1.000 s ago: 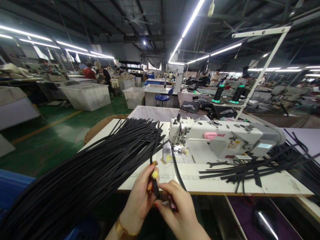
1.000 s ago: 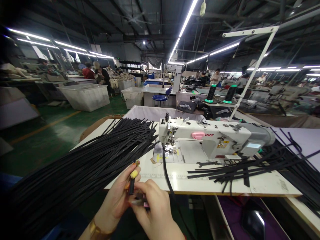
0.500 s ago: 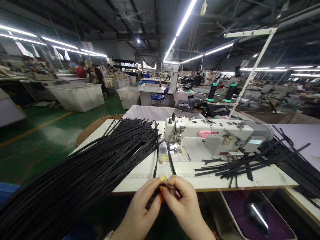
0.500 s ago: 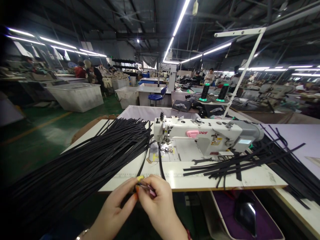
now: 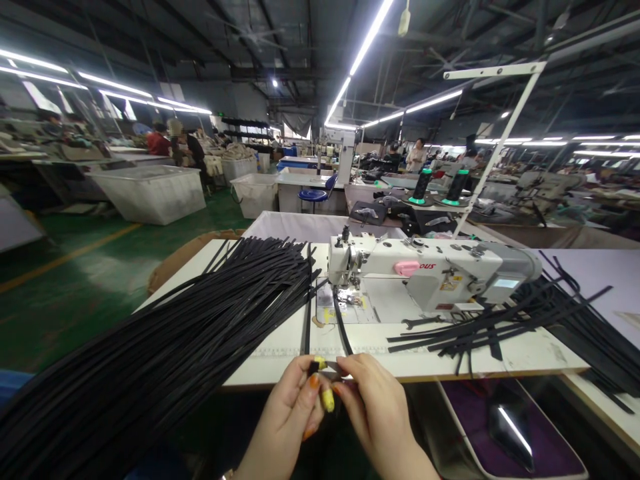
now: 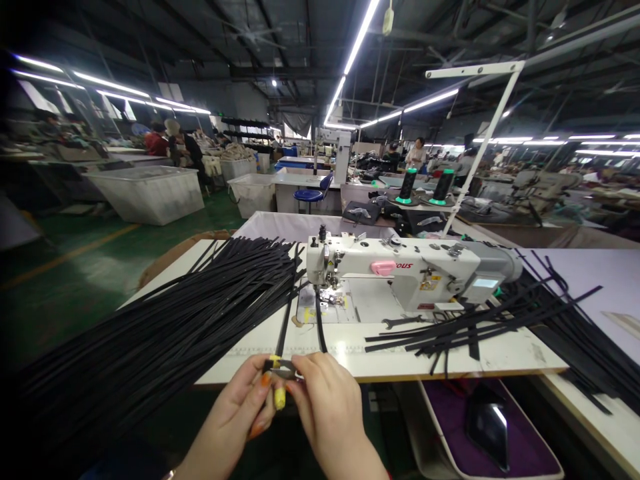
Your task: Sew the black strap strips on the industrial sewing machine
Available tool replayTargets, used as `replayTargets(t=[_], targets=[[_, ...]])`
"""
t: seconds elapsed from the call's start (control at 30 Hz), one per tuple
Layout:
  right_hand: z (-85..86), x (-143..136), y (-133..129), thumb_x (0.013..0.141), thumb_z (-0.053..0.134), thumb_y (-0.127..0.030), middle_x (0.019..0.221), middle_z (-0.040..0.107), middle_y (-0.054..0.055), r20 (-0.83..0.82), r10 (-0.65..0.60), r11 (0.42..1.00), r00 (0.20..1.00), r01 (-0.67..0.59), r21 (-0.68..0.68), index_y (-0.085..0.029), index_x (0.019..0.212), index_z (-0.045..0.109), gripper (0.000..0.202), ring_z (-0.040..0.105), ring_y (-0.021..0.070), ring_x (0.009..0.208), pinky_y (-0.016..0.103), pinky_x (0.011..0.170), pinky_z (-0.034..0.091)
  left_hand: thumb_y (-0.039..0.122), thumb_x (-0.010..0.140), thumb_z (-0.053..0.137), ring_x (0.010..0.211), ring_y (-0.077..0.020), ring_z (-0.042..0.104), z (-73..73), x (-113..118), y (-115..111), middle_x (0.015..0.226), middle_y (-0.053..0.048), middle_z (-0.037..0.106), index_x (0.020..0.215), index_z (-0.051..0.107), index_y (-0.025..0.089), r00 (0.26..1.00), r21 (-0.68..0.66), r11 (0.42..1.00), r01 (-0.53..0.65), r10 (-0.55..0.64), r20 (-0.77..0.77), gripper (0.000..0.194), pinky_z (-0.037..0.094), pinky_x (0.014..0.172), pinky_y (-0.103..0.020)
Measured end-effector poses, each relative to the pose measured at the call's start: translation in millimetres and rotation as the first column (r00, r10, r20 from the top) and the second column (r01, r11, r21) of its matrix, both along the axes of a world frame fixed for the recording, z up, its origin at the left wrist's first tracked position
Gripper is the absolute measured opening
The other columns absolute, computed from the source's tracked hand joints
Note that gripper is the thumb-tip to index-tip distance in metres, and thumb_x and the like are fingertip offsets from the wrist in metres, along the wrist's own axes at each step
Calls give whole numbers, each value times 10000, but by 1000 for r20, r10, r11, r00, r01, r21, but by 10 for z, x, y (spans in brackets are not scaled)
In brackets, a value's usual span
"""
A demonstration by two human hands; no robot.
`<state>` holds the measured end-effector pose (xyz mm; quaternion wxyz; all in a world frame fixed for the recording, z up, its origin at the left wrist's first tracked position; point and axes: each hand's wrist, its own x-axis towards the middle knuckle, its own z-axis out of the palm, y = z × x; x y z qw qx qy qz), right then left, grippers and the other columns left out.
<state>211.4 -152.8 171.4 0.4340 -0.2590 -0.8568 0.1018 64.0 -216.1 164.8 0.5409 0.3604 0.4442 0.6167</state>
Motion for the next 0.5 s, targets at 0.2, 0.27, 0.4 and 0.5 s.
replayTargets(t=[0.2,0.27,0.4,0.5], targets=[[18,-33,25,922,521,-182,892,686,80,39,12,1000,999,-12,-16,-195,1120,559,202,655,205,781,314,645,557,533,848,630,429,-70,327,-47,-14,6,502,62,388,1084,626,165,998,-46,998,34,-36,-46,437,246,415,-182],[20,-31,14,923,522,-183,891,687,75,34,15,1000,999,-14,-26,-198,1125,558,206,656,202,783,311,653,558,533,844,633,420,-72,327,-53,-8,11,492,59,391,1083,639,164,998,-54,998,33,-36,-52,440,250,408,-185],[24,-30,3,918,526,-166,898,693,78,28,22,999,999,-21,-30,-195,1135,559,221,662,200,794,303,658,559,537,844,630,405,-77,338,-62,7,14,477,49,414,1075,659,162,996,-67,996,54,-58,-72,442,255,396,-188],[19,-30,9,914,538,-158,881,696,78,36,22,1000,999,-21,-21,-188,1129,571,219,660,193,774,297,652,558,547,853,611,405,-77,332,-79,3,19,479,53,402,1084,656,163,993,-70,996,59,-65,-95,451,254,398,-186]])
